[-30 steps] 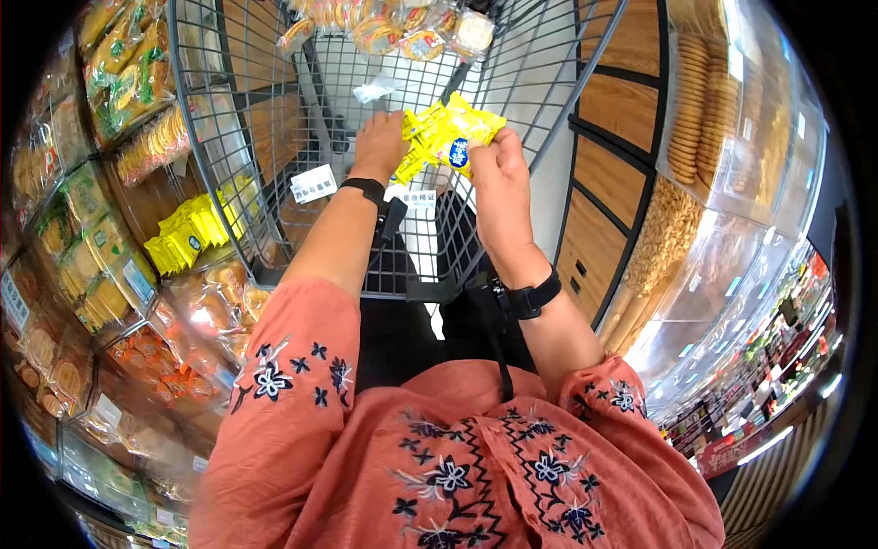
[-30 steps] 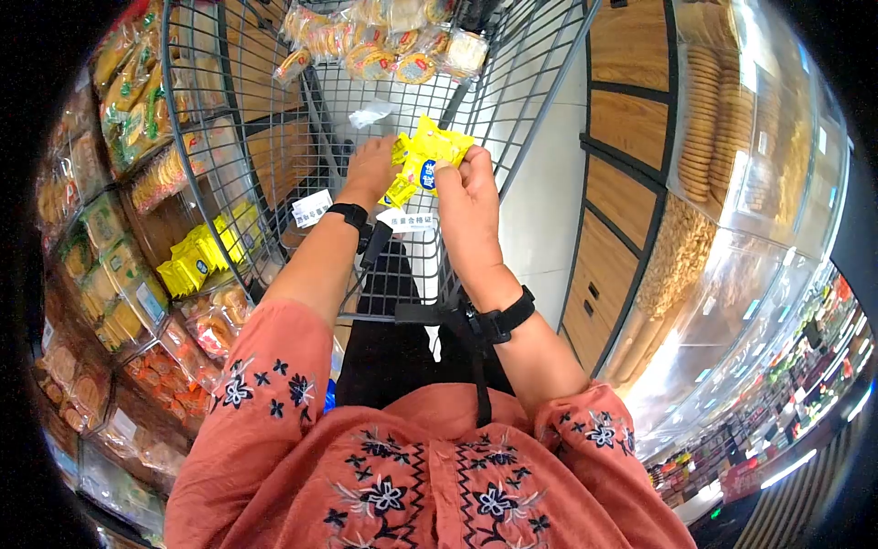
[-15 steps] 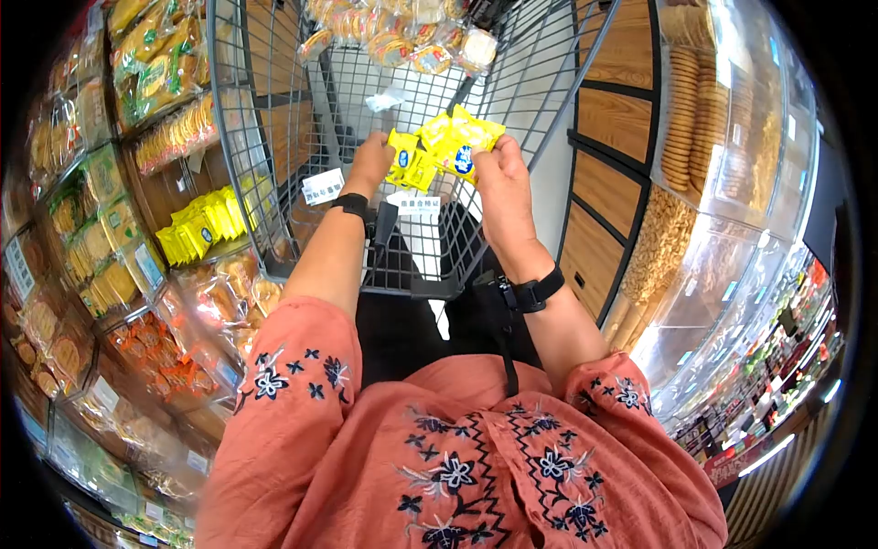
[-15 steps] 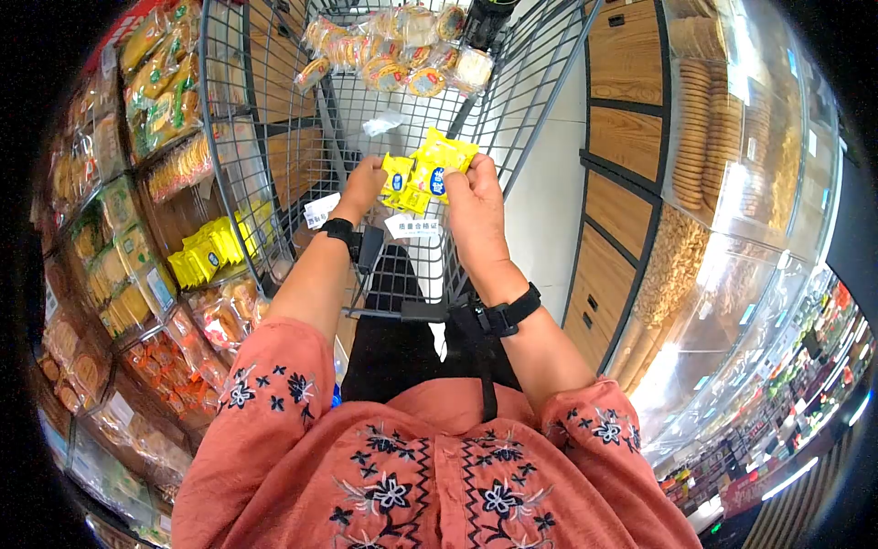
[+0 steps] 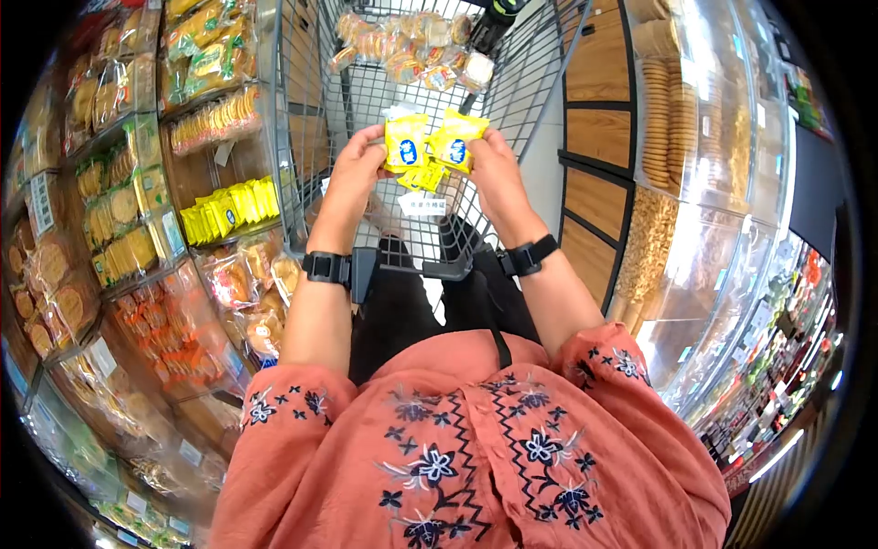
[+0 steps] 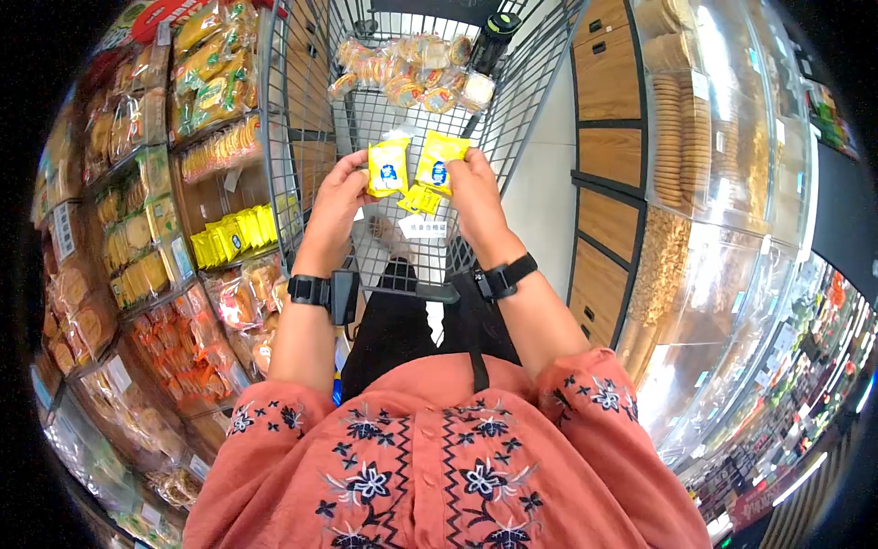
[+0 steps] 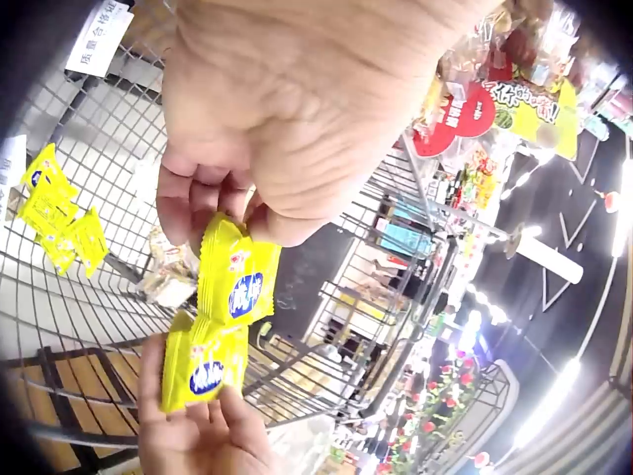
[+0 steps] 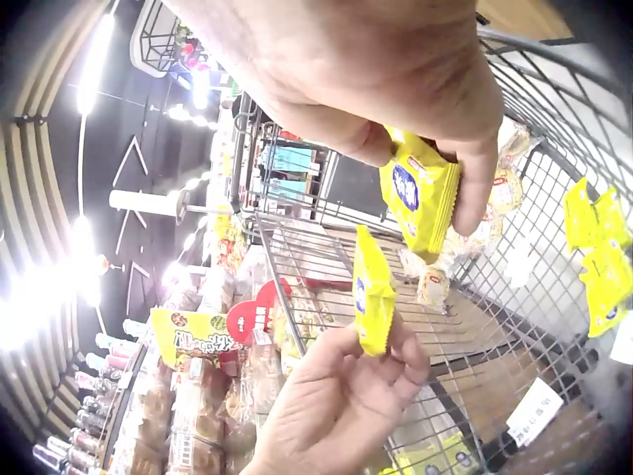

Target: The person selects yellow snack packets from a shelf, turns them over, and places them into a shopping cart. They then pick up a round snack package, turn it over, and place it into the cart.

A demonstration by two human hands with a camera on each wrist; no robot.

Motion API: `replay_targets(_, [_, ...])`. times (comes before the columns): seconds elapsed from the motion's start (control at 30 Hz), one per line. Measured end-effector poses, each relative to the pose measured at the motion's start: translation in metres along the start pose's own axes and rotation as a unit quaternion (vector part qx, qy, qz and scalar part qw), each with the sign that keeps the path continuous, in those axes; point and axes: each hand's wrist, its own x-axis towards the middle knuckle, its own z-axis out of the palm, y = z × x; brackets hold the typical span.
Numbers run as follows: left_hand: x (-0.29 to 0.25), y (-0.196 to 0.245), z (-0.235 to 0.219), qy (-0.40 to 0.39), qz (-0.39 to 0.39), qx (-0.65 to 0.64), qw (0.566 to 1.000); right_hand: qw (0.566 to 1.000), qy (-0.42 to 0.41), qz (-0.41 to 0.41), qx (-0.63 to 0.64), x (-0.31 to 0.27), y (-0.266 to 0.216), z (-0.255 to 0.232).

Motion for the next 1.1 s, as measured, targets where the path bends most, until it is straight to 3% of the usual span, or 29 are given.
replay_targets(0.17, [-0.033,0.009,-0.013,-0.013,0.038,-0.031,0.999,0.995,-0.071,0.073,0.006,-0.016,0.006,0.023])
replay_targets(0.3, [-0.055,0.009,-0.023,0.012,0.063,0.005,0.998,0.987,-0.142,0.069,0.033,-0.031,0.018,0.045])
replay_targets(0.57, [-0.079,-0.016,-0.057,0.072,0.149,0.131,0.977,0.982,-0.165,0.071,-0.054,-0.053,0.043,0.089])
replay_targets(0.7, [-0.093,-0.013,-0.076,0.113,0.142,0.118,0.976,0.978,-0.192,0.076,-0.025,-0.061,0.050,0.111])
replay_targets(0.8, [-0.120,0.011,-0.087,0.066,0.104,0.048,0.991,0.970,-0.224,0.093,-0.033,-0.067,0.055,0.128])
replay_targets(1.0, [-0.127,0.005,-0.140,0.140,0.120,0.018,0.983,0.954,-0.248,0.085,-0.143,-0.079,0.070,0.160])
replay_targets(1.1, [-0.117,0.000,-0.191,0.257,0.149,0.150,0.943,0.951,-0.242,0.100,-0.161,-0.081,0.072,0.162])
